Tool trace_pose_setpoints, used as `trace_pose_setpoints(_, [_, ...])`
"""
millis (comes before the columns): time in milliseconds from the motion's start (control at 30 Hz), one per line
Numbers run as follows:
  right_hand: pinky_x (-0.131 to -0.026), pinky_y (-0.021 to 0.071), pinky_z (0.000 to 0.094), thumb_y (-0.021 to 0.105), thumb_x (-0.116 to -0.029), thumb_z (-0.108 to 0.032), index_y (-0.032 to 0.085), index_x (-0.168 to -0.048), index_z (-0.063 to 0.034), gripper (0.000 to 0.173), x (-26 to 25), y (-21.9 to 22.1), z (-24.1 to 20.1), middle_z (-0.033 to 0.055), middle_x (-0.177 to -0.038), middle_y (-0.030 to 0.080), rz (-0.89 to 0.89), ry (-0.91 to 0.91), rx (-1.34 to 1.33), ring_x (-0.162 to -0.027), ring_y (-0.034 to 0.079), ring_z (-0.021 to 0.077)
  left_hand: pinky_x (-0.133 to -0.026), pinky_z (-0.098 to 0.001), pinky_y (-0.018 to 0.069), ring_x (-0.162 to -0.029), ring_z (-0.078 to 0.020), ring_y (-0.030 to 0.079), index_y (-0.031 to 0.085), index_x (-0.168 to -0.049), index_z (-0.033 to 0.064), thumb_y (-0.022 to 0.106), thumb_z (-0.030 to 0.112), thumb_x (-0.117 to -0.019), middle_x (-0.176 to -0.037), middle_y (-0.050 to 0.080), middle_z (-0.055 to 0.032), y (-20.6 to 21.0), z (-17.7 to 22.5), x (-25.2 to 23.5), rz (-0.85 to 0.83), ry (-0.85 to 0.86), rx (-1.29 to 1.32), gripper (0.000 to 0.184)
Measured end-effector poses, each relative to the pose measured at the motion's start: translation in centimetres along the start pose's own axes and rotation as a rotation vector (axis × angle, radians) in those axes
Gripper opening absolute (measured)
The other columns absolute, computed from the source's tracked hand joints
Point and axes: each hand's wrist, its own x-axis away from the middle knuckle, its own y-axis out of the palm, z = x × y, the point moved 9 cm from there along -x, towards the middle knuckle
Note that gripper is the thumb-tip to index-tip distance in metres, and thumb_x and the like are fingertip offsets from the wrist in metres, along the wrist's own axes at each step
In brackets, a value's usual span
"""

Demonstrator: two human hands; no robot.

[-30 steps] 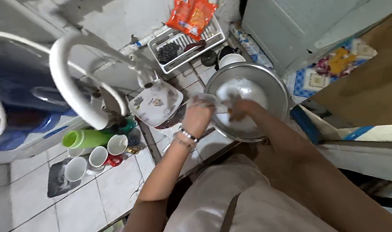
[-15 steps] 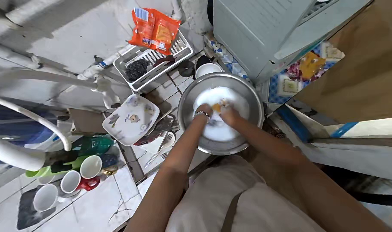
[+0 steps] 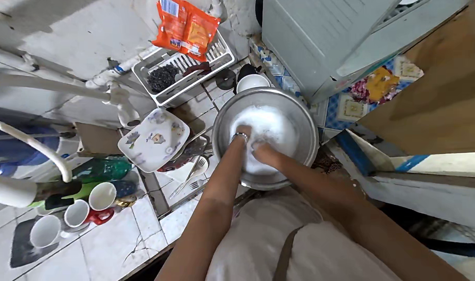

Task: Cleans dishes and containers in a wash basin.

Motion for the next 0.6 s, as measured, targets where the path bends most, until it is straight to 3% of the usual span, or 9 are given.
trace_pose_setpoints(67, [-0.118, 0.0340, 0.0570, 0.045, -0.1072, -0.011, 0.053, -0.140, 0.0101, 0.040, 1.7, 2.3, -0.5, 0.0293, -0.151, 0.048, -0.094, -0.014, 0.052, -0.144, 0.043, 0.0429, -0.111, -0.0590, 0.0400, -0.132, -0.0476, 0.052, 0.060, -0.128, -0.0133, 0.054, 0.006, -0.1035, -0.136, 0.057, -0.0334, 1.1, -0.6, -1.2, 0.030, 0.054, -0.076, 0.031])
trace_pose_setpoints(200, [-0.117, 0.0341, 0.0586, 0.043, -0.1070, -0.005, 0.048, -0.143, 0.0125, 0.040, 5.1, 2.8, 1.0, 0.0316, -0.151, 0.046, -0.204, 0.133, 0.160, -0.144, 0.041, 0.0461, -0.111, -0.0579, 0.0400, -0.132, -0.0464, 0.052, 0.059, -0.128, -0.0135, 0.050, 0.007, -0.1056, -0.136, 0.057, -0.0331, 0.4, -0.2, -1.0, 0.008, 0.029, -0.049, 0.032])
trace_pose_setpoints(333, [-0.116, 0.0336, 0.0587, 0.042, -0.1073, -0.005, 0.042, -0.146, 0.0144, 0.043, 6.5, 0.0, 3.7, 0.0336, -0.152, 0.043, -0.125, 0.249, 0.148, -0.145, 0.040, 0.0474, -0.115, -0.0550, 0.0360, -0.137, -0.0455, 0.048, 0.054, -0.132, -0.0161, 0.039, 0.010, -0.1107, -0.141, 0.053, -0.0344, -0.3, 0.1, 0.1, -0.036, -0.044, 0.050, 0.037])
trace_pose_setpoints(433, [-0.117, 0.0331, 0.0586, 0.041, -0.1079, -0.006, 0.043, -0.147, 0.0134, 0.043, 6.0, -1.8, 5.7, 0.0324, -0.153, 0.043, -0.061, 0.336, 0.166, -0.145, 0.040, 0.0461, -0.116, -0.0542, 0.0348, -0.139, -0.0458, 0.047, 0.055, -0.131, -0.0170, 0.040, 0.008, -0.1100, -0.142, 0.052, -0.0347, -0.6, 0.4, 0.8, -0.053, -0.008, -0.033, 0.036])
trace_pose_setpoints(533, [-0.117, 0.0326, 0.0584, 0.042, -0.1093, -0.009, 0.050, -0.141, 0.0126, 0.040, 4.8, -3.2, 6.9, 0.0318, -0.149, 0.048, 0.039, 0.383, 0.120, -0.143, 0.043, 0.0455, -0.115, -0.0559, 0.0361, -0.137, -0.0467, 0.048, 0.056, -0.130, -0.0171, 0.047, 0.005, -0.1066, -0.140, 0.054, -0.0346, -0.6, 0.3, 1.0, -0.090, 0.059, -0.117, 0.033])
trace_pose_setpoints(600, [-0.116, 0.0347, 0.0580, 0.042, -0.1075, -0.003, 0.052, -0.139, 0.0135, 0.037, 4.2, -3.9, 7.3, 0.0321, -0.147, 0.050, 0.090, 0.373, 0.100, -0.141, 0.045, 0.0460, -0.111, -0.0548, 0.0398, -0.131, -0.0440, 0.053, 0.057, -0.128, -0.0162, 0.047, 0.009, -0.1074, -0.136, 0.056, -0.0333, -0.6, -0.5, 0.8, -0.108, 0.022, -0.008, 0.034])
